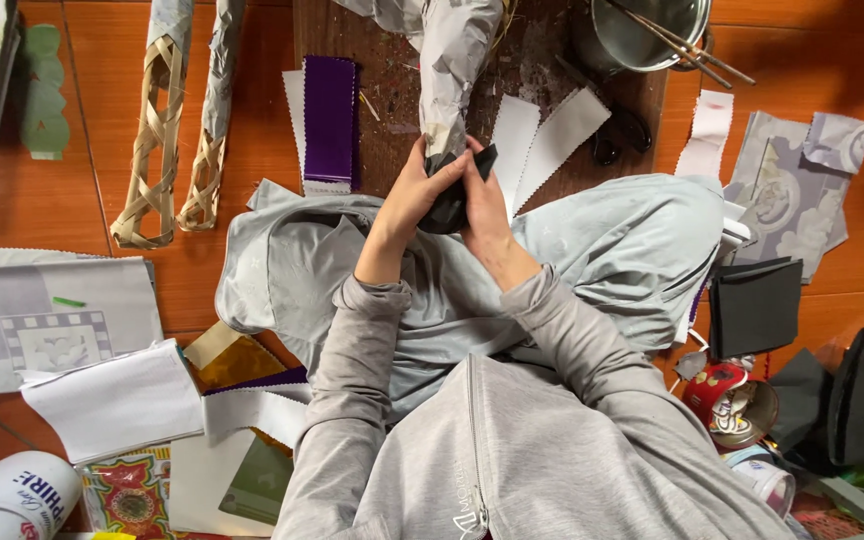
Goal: Wrapping animal-shaped craft frames with paper and fabric strips using adhesive.
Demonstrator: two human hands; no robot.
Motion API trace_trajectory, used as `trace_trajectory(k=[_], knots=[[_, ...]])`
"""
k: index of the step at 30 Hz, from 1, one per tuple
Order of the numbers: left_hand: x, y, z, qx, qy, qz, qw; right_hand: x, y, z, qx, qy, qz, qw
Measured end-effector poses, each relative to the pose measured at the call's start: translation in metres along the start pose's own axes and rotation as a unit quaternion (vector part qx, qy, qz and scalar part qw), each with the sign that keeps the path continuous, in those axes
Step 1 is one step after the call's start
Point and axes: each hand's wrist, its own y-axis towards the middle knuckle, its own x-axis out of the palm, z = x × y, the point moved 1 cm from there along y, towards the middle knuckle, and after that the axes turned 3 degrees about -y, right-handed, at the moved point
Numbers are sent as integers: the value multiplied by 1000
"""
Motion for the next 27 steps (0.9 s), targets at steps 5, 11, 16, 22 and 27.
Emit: trace_trajectory(k=[5, 11, 16, 22, 27], knots=[[2, -2, 4, 12, 24, -15, 1000, 12, 19, -12, -24, -97, 24, 995], [-11, 10, -24, -2, 31, -25, 999, 14, 44, -19, -186, -333, -10, 924], [-22, 19, -42, -18, 8, -41, 999, 20, 51, -22, -220, -401, -21, 889], [-8, 8, -16, -10, 6, -20, 1000, -3, 43, -37, -185, -367, -30, 911], [-10, 10, -21, -13, 6, -17, 1000, -42, -4, -35, -115, -212, 18, 970]])
